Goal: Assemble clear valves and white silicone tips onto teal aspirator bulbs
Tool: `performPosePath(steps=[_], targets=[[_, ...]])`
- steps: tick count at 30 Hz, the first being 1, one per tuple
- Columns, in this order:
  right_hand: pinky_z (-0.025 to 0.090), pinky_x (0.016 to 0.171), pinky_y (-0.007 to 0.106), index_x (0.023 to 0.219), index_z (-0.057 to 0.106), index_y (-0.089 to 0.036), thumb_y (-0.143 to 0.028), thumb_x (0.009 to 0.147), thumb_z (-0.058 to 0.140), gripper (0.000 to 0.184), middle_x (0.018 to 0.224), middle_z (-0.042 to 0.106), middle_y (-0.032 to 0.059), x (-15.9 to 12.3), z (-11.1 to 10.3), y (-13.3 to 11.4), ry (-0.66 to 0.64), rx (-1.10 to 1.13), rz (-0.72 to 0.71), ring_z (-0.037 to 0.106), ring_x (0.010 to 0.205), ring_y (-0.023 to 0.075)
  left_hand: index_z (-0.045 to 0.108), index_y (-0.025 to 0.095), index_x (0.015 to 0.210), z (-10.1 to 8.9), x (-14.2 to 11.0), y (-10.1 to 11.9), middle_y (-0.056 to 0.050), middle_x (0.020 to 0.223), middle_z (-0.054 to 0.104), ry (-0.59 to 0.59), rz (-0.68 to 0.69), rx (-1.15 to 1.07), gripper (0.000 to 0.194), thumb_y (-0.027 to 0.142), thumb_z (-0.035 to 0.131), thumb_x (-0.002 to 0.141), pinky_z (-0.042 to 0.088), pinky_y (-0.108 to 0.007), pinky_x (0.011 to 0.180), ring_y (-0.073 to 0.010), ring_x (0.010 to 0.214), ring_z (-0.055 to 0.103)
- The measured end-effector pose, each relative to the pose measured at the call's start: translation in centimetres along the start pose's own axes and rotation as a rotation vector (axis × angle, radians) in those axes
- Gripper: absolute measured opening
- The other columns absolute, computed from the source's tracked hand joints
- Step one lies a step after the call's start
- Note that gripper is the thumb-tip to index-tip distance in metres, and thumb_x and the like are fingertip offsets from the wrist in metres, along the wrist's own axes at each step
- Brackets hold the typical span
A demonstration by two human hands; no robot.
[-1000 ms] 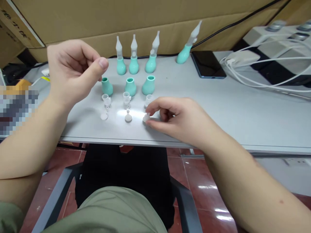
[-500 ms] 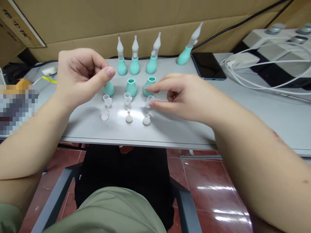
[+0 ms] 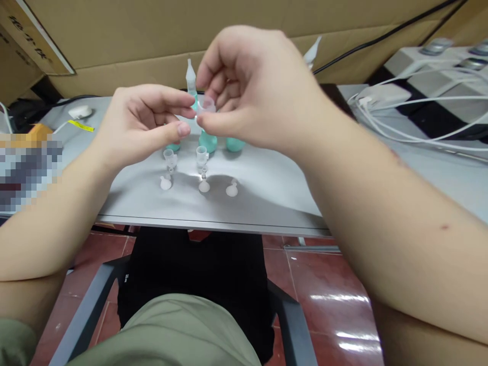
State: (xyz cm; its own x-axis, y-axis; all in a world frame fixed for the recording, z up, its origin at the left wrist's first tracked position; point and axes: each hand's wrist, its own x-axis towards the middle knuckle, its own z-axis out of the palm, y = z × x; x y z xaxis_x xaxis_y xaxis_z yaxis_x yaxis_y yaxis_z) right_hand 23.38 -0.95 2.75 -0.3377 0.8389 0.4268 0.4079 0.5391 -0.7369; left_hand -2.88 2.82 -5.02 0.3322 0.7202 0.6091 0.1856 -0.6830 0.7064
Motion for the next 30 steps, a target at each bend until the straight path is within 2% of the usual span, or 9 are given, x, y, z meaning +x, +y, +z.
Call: performPosePath(steps=[3, 6, 9, 11, 16, 20, 23, 27, 30], targets=[[0.07, 0.096, 0.045, 0.101, 0.074, -0.031, -0.028, 0.083, 0.125, 0.054, 0.101, 0.081, 0.001, 0.5, 1.3, -0.4, -0.039, -0.045, -0.019, 0.078, 0.098, 0.0254, 0.096, 0.026, 0.133, -0.1, 0.0, 0.6, -0.011, 0.123, 0.097, -0.038, -0.038, -0.048, 0.066, 0.074, 0.116, 0.092, 0.083, -0.051, 0.091, -0.036, 0.115, 0.096], [0.074, 0.108, 0.05, 0.106, 0.071, -0.033, -0.037, 0.089, 0.121, 0.053, 0.115, 0.085, 0.0031, 0.3, 1.9, 0.3, -0.043, -0.059, -0.032, 0.078, 0.108, 0.0275, 0.099, 0.03, 0.126, 0.1, -0.1, 1.0, -0.006, 0.113, 0.098, -0.07, -0.033, -0.117, 0.052, 0.07, 0.114, 0.096, 0.084, -0.06, 0.097, -0.0343, 0.109, 0.094], [0.076, 0.113, 0.053, 0.112, 0.073, -0.033, -0.043, 0.093, 0.118, 0.051, 0.13, 0.088, 0.0053, -0.3, 2.1, 1.4, 0.019, 0.009, -0.028, 0.081, 0.117, 0.0292, 0.101, 0.032, 0.115, 0.5, -0.2, 1.4, -0.001, 0.108, 0.098, -0.047, -0.056, -0.226, 0.022, 0.049, 0.108, 0.104, 0.085, -0.056, 0.099, -0.0278, 0.103, 0.096], [0.076, 0.114, 0.055, 0.112, 0.073, -0.033, -0.046, 0.093, 0.118, 0.051, 0.133, 0.089, 0.0065, -0.7, 2.3, 1.9, 0.052, 0.044, -0.017, 0.083, 0.117, 0.0303, 0.1, 0.031, 0.112, 0.6, -0.3, 1.6, 0.0, 0.11, 0.098, -0.04, -0.06, -0.255, 0.015, 0.044, 0.105, 0.107, 0.086, -0.052, 0.098, -0.0253, 0.103, 0.097], [0.076, 0.118, 0.061, 0.099, 0.076, -0.033, -0.048, 0.102, 0.11, 0.038, 0.125, 0.091, 0.007, -1.8, 2.5, 1.8, 0.034, 0.01, -0.051, 0.084, 0.115, 0.0311, 0.096, 0.034, 0.122, 0.6, -0.2, 1.5, -0.002, 0.121, 0.1, -0.102, -0.011, -0.176, 0.062, 0.09, 0.107, 0.098, 0.083, -0.053, 0.091, -0.0242, 0.099, 0.09], [0.076, 0.124, 0.064, 0.108, 0.082, -0.035, -0.05, 0.105, 0.111, 0.033, 0.133, 0.092, 0.0059, -2.2, 2.5, 2.2, 0.038, 0.027, -0.091, 0.084, 0.122, 0.0329, 0.093, 0.034, 0.127, 0.9, 0.0, 1.3, -0.003, 0.121, 0.099, -0.085, -0.032, -0.155, 0.076, 0.102, 0.102, 0.094, 0.082, -0.054, 0.089, -0.0257, 0.099, 0.089], [0.079, 0.119, 0.057, 0.111, 0.083, -0.032, -0.057, 0.106, 0.11, 0.037, 0.129, 0.089, 0.005, -1.6, 3.1, 4.3, 0.093, 0.094, -0.226, 0.086, 0.119, 0.0293, 0.091, 0.029, 0.126, 1.2, -0.2, 1.7, -0.005, 0.12, 0.097, 0.001, -0.085, -0.166, 0.056, 0.081, 0.103, 0.106, 0.082, -0.048, 0.091, -0.0257, 0.102, 0.092], [0.082, 0.089, 0.047, 0.115, 0.091, -0.03, -0.076, 0.108, 0.105, 0.049, 0.115, 0.087, 0.0022, -0.3, 4.6, 7.7, 0.2, 0.193, -0.527, 0.088, 0.1, 0.0245, 0.094, 0.029, 0.121, 1.3, -0.5, 3.1, -0.003, 0.112, 0.095, 0.027, -0.136, -0.191, 0.015, 0.039, 0.102, 0.112, 0.081, -0.041, 0.088, -0.0205, 0.094, 0.091], [0.083, 0.088, 0.044, 0.116, 0.095, -0.03, -0.08, 0.109, 0.103, 0.051, 0.109, 0.089, -0.0016, 0.3, 5.0, 8.8, 0.214, 0.231, -0.609, 0.092, 0.098, 0.0223, 0.095, 0.024, 0.118, 1.3, -0.7, 4.1, -0.002, 0.109, 0.095, 0.06, -0.146, -0.24, 0.012, 0.017, 0.095, 0.109, 0.078, -0.036, 0.084, -0.0183, 0.091, 0.092]])
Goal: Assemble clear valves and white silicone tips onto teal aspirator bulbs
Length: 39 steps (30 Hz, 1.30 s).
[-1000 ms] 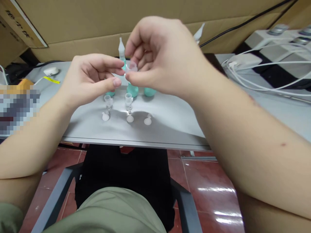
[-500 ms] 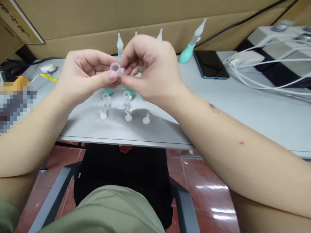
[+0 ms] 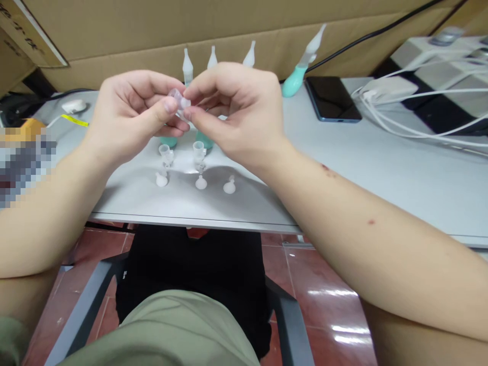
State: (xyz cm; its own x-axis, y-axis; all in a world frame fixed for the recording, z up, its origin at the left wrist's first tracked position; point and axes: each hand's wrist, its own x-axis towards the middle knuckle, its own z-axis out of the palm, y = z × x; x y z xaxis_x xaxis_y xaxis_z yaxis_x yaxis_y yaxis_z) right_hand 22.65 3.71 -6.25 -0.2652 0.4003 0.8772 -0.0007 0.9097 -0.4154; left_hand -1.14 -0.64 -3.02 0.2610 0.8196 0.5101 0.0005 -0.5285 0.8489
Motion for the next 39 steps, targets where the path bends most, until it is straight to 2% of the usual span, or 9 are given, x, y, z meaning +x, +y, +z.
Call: performPosePath(steps=[3, 7, 10, 15, 19, 24, 30, 34, 39], targets=[[0.086, 0.093, 0.048, 0.113, 0.097, -0.031, -0.081, 0.105, 0.107, 0.052, 0.107, 0.092, -0.0018, 0.1, -0.1, -0.2, 0.024, 0.021, 0.021, 0.095, 0.101, 0.0255, 0.097, 0.022, 0.116, 0.1, -0.1, 0.2, -0.001, 0.109, 0.096, 0.003, 0.019, -0.014, 0.027, 0.003, 0.093, 0.099, 0.076, -0.033, 0.086, -0.0165, 0.089, 0.091], [0.087, 0.099, 0.054, 0.11, 0.098, -0.031, -0.081, 0.1, 0.111, 0.053, 0.107, 0.091, 0.0002, 0.1, -0.3, -0.9, 0.022, 0.042, 0.099, 0.096, 0.105, 0.0294, 0.099, 0.025, 0.117, 0.0, 0.0, -0.3, -0.001, 0.109, 0.096, -0.011, 0.059, 0.01, 0.026, 0.006, 0.094, 0.1, 0.076, -0.034, 0.085, -0.0168, 0.085, 0.09], [0.085, 0.104, 0.053, 0.111, 0.098, -0.033, -0.081, 0.103, 0.108, 0.049, 0.108, 0.089, -0.0021, 0.1, -0.3, -1.2, 0.01, 0.038, 0.127, 0.095, 0.107, 0.0266, 0.099, 0.026, 0.116, -0.1, 0.0, -0.5, -0.001, 0.109, 0.096, -0.025, 0.061, -0.007, 0.024, 0.007, 0.093, 0.101, 0.077, -0.034, 0.087, -0.0178, 0.088, 0.092], [0.084, 0.095, 0.045, 0.112, 0.101, -0.034, -0.071, 0.108, 0.109, 0.038, 0.106, 0.091, -0.0031, 0.0, 0.1, -1.3, 0.058, 0.043, 0.056, 0.096, 0.101, 0.0229, 0.099, 0.025, 0.112, 0.1, -0.1, -0.4, -0.001, 0.11, 0.097, -0.029, 0.043, -0.062, 0.021, 0.006, 0.095, 0.104, 0.08, -0.034, 0.09, -0.0182, 0.091, 0.095], [0.086, 0.097, 0.048, 0.117, 0.101, -0.035, -0.074, 0.105, 0.109, 0.041, 0.108, 0.092, -0.0037, 0.0, 0.3, -1.1, 0.035, 0.092, 0.048, 0.096, 0.101, 0.0235, 0.099, 0.024, 0.112, 0.1, -0.1, -0.1, -0.001, 0.109, 0.098, -0.036, 0.022, -0.073, 0.024, 0.002, 0.093, 0.105, 0.081, -0.035, 0.092, -0.0201, 0.097, 0.097], [0.084, 0.088, 0.045, 0.113, 0.102, -0.034, -0.066, 0.112, 0.107, 0.033, 0.104, 0.092, -0.0022, 0.0, 0.4, -1.0, 0.067, 0.084, 0.017, 0.096, 0.098, 0.0244, 0.101, 0.023, 0.107, 0.3, -0.1, 0.5, 0.001, 0.106, 0.098, -0.048, -0.024, -0.138, 0.029, -0.004, 0.091, 0.103, 0.08, -0.027, 0.087, -0.0156, 0.093, 0.096], [0.084, 0.098, 0.052, 0.107, 0.098, -0.033, -0.079, 0.111, 0.102, 0.047, 0.106, 0.09, 0.0007, -0.1, 0.2, -1.6, 0.051, 0.021, 0.102, 0.094, 0.103, 0.0264, 0.101, 0.025, 0.106, 0.4, 0.0, 1.1, 0.002, 0.099, 0.097, -0.03, -0.061, -0.136, 0.035, -0.008, 0.088, 0.106, 0.077, -0.023, 0.081, -0.0133, 0.087, 0.095], [0.083, 0.102, 0.052, 0.108, 0.097, -0.033, -0.079, 0.113, 0.1, 0.047, 0.106, 0.086, -0.0001, -0.1, 0.1, -2.0, 0.037, 0.032, 0.124, 0.093, 0.105, 0.0248, 0.101, 0.026, 0.105, 0.5, 0.0, 1.4, 0.003, 0.101, 0.097, -0.034, -0.099, -0.143, 0.031, -0.003, 0.092, 0.107, 0.078, -0.023, 0.083, -0.0127, 0.089, 0.095], [0.082, 0.104, 0.052, 0.112, 0.093, -0.032, -0.092, 0.108, 0.098, 0.06, 0.107, 0.083, -0.001, 0.1, 0.0, -1.5, -0.026, 0.054, 0.184, 0.091, 0.107, 0.0239, 0.101, 0.027, 0.106, 0.4, -0.2, 1.4, 0.003, 0.105, 0.098, -0.045, -0.13, -0.124, 0.024, 0.005, 0.092, 0.109, 0.078, -0.025, 0.086, -0.0138, 0.092, 0.095]])
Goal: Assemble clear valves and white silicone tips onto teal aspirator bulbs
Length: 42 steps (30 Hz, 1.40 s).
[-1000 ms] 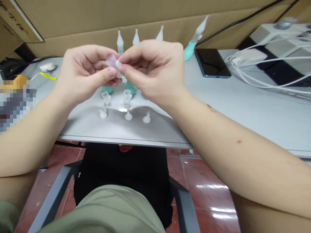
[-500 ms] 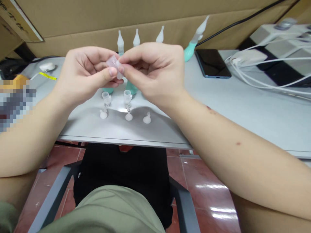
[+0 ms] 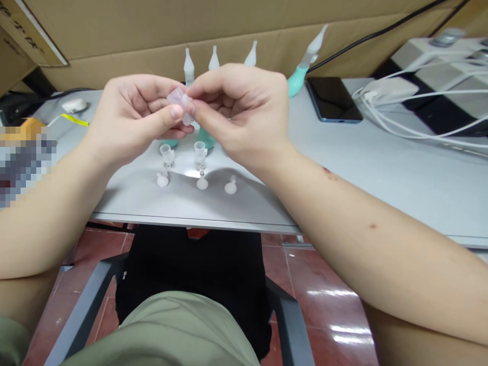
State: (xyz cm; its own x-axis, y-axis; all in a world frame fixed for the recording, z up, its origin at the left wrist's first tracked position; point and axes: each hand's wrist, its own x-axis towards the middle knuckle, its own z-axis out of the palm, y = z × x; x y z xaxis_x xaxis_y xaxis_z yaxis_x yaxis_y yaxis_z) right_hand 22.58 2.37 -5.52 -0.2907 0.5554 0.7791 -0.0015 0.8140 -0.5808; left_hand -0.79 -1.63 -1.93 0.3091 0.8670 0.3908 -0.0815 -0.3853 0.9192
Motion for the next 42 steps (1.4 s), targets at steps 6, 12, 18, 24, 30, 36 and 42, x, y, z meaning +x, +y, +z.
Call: performPosePath(steps=[6, 12, 18, 24, 30, 36, 42], targets=[[0.083, 0.1, 0.055, 0.102, 0.096, -0.035, -0.083, 0.108, 0.102, 0.048, 0.103, 0.086, 0.0016, -0.4, 0.2, -1.2, 0.091, -0.035, -0.016, 0.091, 0.101, 0.0286, 0.1, 0.03, 0.116, -0.9, 0.4, -1.9, 0.0, 0.115, 0.1, -0.077, 0.073, 0.018, 0.017, 0.017, 0.102, 0.105, 0.084, -0.036, 0.094, -0.022, 0.102, 0.098], [0.082, 0.091, 0.045, 0.103, 0.098, -0.035, -0.067, 0.113, 0.101, 0.033, 0.102, 0.089, -0.0018, -0.1, 0.0, -1.6, 0.078, -0.085, -0.034, 0.092, 0.099, 0.0251, 0.102, 0.033, 0.118, -1.3, 0.4, -1.8, -0.001, 0.117, 0.099, -0.101, 0.085, 0.032, 0.009, 0.029, 0.102, 0.11, 0.084, -0.04, 0.099, -0.0224, 0.103, 0.096], [0.079, 0.08, 0.042, 0.097, 0.093, -0.032, -0.065, 0.107, 0.108, 0.038, 0.096, 0.088, 0.0001, 0.4, 0.0, -0.7, 0.049, -0.023, -0.104, 0.088, 0.088, 0.0229, 0.095, 0.027, 0.109, -0.3, 0.2, -1.4, 0.0, 0.116, 0.098, -0.088, 0.069, 0.079, 0.024, 0.043, 0.111, 0.102, 0.082, -0.046, 0.106, -0.0242, 0.108, 0.092], [0.079, 0.077, 0.047, 0.097, 0.085, -0.033, -0.086, 0.101, 0.105, 0.057, 0.095, 0.083, 0.0012, 0.6, -0.2, -0.7, 0.011, 0.062, -0.003, 0.086, 0.082, 0.0251, 0.093, 0.027, 0.104, -0.6, 0.7, -1.6, -0.001, 0.11, 0.096, -0.15, 0.078, 0.101, 0.033, 0.052, 0.114, 0.097, 0.082, -0.049, 0.104, -0.0261, 0.107, 0.092], [0.079, 0.075, 0.045, 0.094, 0.093, -0.034, -0.074, 0.102, 0.107, 0.043, 0.092, 0.088, 0.0005, 0.9, -0.6, -0.2, 0.031, 0.009, -0.004, 0.088, 0.082, 0.0256, 0.096, 0.027, 0.112, -1.0, 0.2, -1.4, 0.0, 0.113, 0.096, -0.063, 0.019, 0.184, 0.029, 0.051, 0.107, 0.101, 0.083, -0.055, 0.111, -0.0296, 0.119, 0.094], [0.078, 0.069, 0.047, 0.094, 0.098, -0.036, -0.069, 0.099, 0.11, 0.036, 0.09, 0.09, -0.0003, 0.7, -0.8, -0.3, 0.039, 0.02, 0.037, 0.087, 0.077, 0.0268, 0.094, 0.024, 0.103, -0.3, 0.1, -1.5, 0.0, 0.104, 0.095, -0.026, 0.067, 0.116, 0.008, 0.025, 0.098, 0.096, 0.086, -0.045, 0.098, -0.0266, 0.105, 0.098], [0.079, 0.07, 0.054, 0.095, 0.1, -0.043, -0.072, 0.09, 0.118, 0.035, 0.089, 0.091, -0.0003, 0.8, -1.3, -1.4, 0.0, 0.054, 0.111, 0.086, 0.075, 0.0304, 0.091, 0.022, 0.1, -0.2, -0.1, -1.1, -0.004, 0.102, 0.095, -0.074, 0.08, 0.154, 0.009, 0.026, 0.098, 0.103, 0.084, -0.037, 0.092, -0.0251, 0.098, 0.098]])
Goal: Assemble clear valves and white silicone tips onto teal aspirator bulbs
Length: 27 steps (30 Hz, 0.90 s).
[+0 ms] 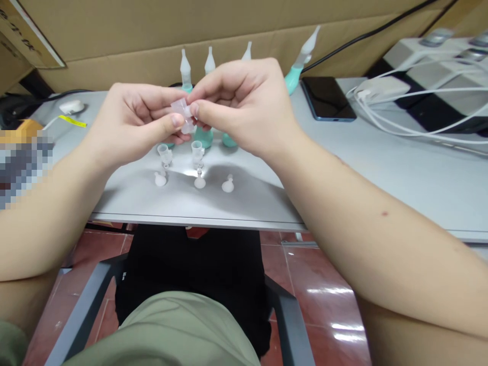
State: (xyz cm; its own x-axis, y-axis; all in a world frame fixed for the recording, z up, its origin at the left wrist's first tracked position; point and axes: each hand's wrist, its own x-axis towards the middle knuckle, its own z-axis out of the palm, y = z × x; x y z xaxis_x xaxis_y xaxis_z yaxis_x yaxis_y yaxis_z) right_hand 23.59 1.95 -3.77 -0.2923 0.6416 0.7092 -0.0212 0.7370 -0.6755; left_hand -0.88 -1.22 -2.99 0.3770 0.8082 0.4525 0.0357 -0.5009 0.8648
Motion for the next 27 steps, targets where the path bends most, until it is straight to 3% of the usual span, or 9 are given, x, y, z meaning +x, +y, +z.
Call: performPosePath(steps=[4, 6, 10, 12, 16, 20, 24, 27], targets=[[0.08, 0.072, 0.058, 0.096, 0.1, -0.043, -0.069, 0.085, 0.121, 0.035, 0.089, 0.091, 0.0011, 0.5, -0.7, 1.2, -0.074, 0.003, 0.019, 0.088, 0.077, 0.0335, 0.094, 0.021, 0.107, 0.0, -0.1, -0.2, -0.005, 0.105, 0.096, -0.013, -0.008, 0.035, 0.007, 0.026, 0.098, 0.106, 0.084, -0.037, 0.095, -0.0259, 0.101, 0.098], [0.078, 0.067, 0.056, 0.095, 0.099, -0.042, -0.074, 0.076, 0.124, 0.045, 0.086, 0.09, 0.002, 1.0, -1.0, 2.6, -0.116, 0.043, 0.025, 0.085, 0.071, 0.0323, 0.094, 0.021, 0.107, 0.0, -0.1, -0.4, -0.004, 0.102, 0.095, 0.018, -0.025, 0.07, 0.01, 0.026, 0.102, 0.105, 0.083, -0.037, 0.095, -0.0258, 0.1, 0.097], [0.081, 0.071, 0.052, 0.095, 0.097, -0.041, -0.089, 0.072, 0.121, 0.059, 0.091, 0.092, 0.003, 1.4, -1.2, 4.2, -0.209, 0.114, 0.145, 0.088, 0.076, 0.031, 0.093, 0.022, 0.106, 0.0, 0.1, -0.6, -0.002, 0.098, 0.092, 0.071, -0.01, 0.12, 0.015, 0.028, 0.107, 0.106, 0.081, -0.036, 0.092, -0.0251, 0.096, 0.096], [0.084, 0.076, 0.052, 0.094, 0.095, -0.04, -0.092, 0.072, 0.119, 0.062, 0.092, 0.093, 0.0029, 1.3, -1.0, 3.7, -0.166, 0.122, 0.185, 0.09, 0.079, 0.0319, 0.093, 0.022, 0.106, 0.0, 0.2, -0.6, -0.003, 0.099, 0.093, 0.075, -0.001, 0.125, 0.017, 0.028, 0.109, 0.105, 0.081, -0.037, 0.092, -0.0262, 0.097, 0.097], [0.082, 0.073, 0.05, 0.088, 0.092, -0.037, -0.074, 0.077, 0.124, 0.05, 0.088, 0.091, 0.0027, 0.6, -0.5, 1.6, -0.114, 0.075, 0.183, 0.088, 0.076, 0.0309, 0.096, 0.023, 0.113, 0.0, 0.2, -1.1, -0.002, 0.095, 0.092, 0.099, 0.026, 0.146, 0.016, 0.022, 0.109, 0.104, 0.079, -0.037, 0.091, -0.025, 0.092, 0.095], [0.077, 0.067, 0.05, 0.086, 0.091, -0.037, -0.063, 0.092, 0.115, 0.036, 0.085, 0.088, 0.0016, 0.0, 0.0, 0.1, -0.005, -0.064, 0.109, 0.082, 0.071, 0.0293, 0.099, 0.024, 0.127, -0.1, 0.3, -1.7, -0.002, 0.095, 0.093, 0.119, 0.086, 0.16, 0.025, 0.015, 0.103, 0.104, 0.078, -0.038, 0.089, -0.0249, 0.092, 0.094], [0.069, 0.062, 0.039, 0.087, 0.087, -0.035, -0.059, 0.098, 0.109, 0.034, 0.08, 0.082, -0.0022, -0.3, -0.1, 0.2, -0.009, -0.132, 0.015, 0.075, 0.068, 0.0215, 0.099, 0.023, 0.124, 0.1, 0.2, -1.8, -0.003, 0.097, 0.093, 0.121, 0.071, 0.185, 0.023, 0.022, 0.108, 0.103, 0.077, -0.038, 0.089, -0.0248, 0.092, 0.093], [0.064, 0.064, 0.037, 0.09, 0.087, -0.033, -0.049, 0.103, 0.104, 0.027, 0.082, 0.081, -0.0023, -0.5, -0.3, 0.6, -0.007, -0.181, -0.047, 0.071, 0.069, 0.0185, 0.098, 0.023, 0.119, 0.3, 0.2, -1.8, -0.003, 0.094, 0.092, 0.135, 0.088, 0.215, 0.02, 0.027, 0.11, 0.103, 0.076, -0.036, 0.084, -0.0236, 0.088, 0.091]])
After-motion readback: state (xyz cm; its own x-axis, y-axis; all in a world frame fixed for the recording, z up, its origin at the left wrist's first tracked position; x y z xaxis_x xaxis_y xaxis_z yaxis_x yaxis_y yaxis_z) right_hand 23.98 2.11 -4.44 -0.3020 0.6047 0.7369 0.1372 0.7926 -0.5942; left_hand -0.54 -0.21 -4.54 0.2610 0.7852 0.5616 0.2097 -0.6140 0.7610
